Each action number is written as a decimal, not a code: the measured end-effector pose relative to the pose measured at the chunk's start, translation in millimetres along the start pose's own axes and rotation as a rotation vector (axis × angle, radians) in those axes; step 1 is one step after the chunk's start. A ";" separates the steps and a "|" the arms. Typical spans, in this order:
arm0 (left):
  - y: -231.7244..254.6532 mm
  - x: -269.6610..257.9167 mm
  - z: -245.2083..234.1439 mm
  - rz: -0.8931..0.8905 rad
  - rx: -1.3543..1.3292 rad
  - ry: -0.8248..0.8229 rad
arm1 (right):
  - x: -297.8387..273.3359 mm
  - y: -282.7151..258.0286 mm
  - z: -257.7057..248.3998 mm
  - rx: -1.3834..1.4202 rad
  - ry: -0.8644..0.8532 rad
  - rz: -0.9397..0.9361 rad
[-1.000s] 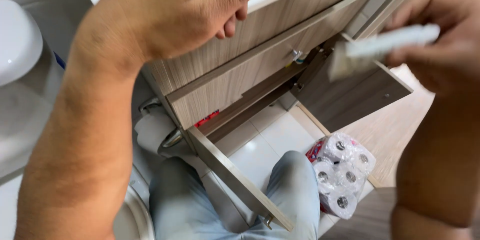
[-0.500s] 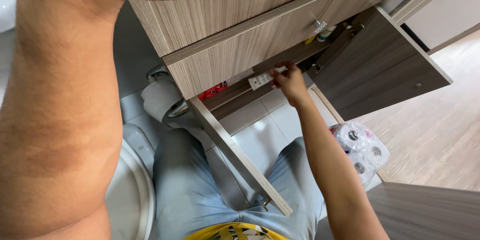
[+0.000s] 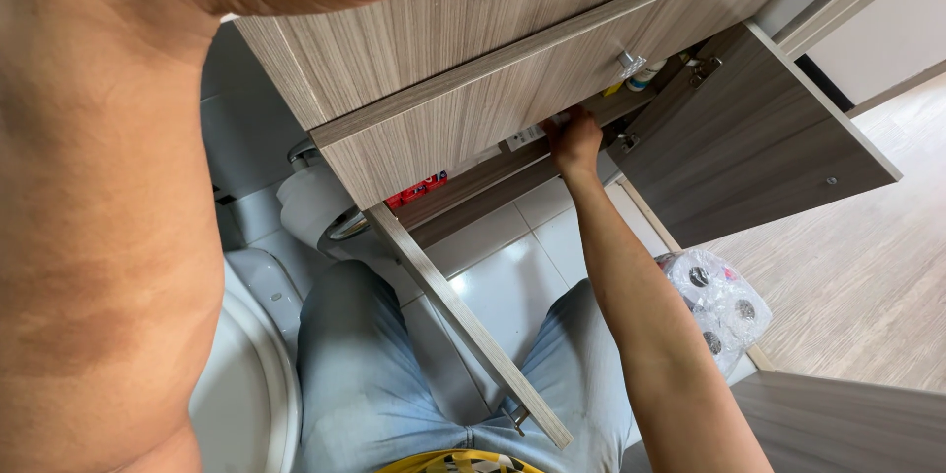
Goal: The person searches through a bathroom cabinet and drawer, handling toilet paper, toothpaste, a toothbrush, a hairbrush, and hair styling tools.
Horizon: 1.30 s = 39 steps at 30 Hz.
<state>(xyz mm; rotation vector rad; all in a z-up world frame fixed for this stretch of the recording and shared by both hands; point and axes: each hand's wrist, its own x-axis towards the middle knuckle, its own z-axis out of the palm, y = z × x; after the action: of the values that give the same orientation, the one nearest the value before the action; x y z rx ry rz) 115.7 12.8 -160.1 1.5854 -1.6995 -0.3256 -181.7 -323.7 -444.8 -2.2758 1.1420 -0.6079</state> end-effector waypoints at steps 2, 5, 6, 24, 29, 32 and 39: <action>95.4 25.0 9.0 -0.013 -0.009 -0.009 | 1.8 2.6 3.9 -0.123 0.052 -0.114; 137.4 41.8 9.9 -0.025 -0.021 -0.022 | 3.0 1.0 5.3 -0.085 0.030 -0.066; 142.2 46.7 9.1 -0.028 -0.024 -0.024 | 3.4 0.5 5.7 -0.085 0.033 -0.068; 192.5 64.8 -17.5 0.035 0.026 0.059 | 6.2 -37.0 -212.5 0.865 0.663 -0.131; 195.8 59.3 -14.3 0.065 0.057 -0.072 | 14.3 -139.8 -287.5 0.768 0.561 -0.686; 194.6 56.7 -10.7 0.117 0.126 -0.120 | 13.5 -227.4 -306.5 0.590 0.478 -0.839; 199.9 52.9 -8.8 0.164 0.333 -0.142 | -5.7 -397.8 -298.9 0.100 0.224 -1.002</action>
<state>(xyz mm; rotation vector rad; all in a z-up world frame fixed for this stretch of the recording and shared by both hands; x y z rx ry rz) -20.9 4.5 -4.8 1.6735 -2.0634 -0.0758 -127.3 -189.3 31.3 -2.6284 -0.0546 -1.2590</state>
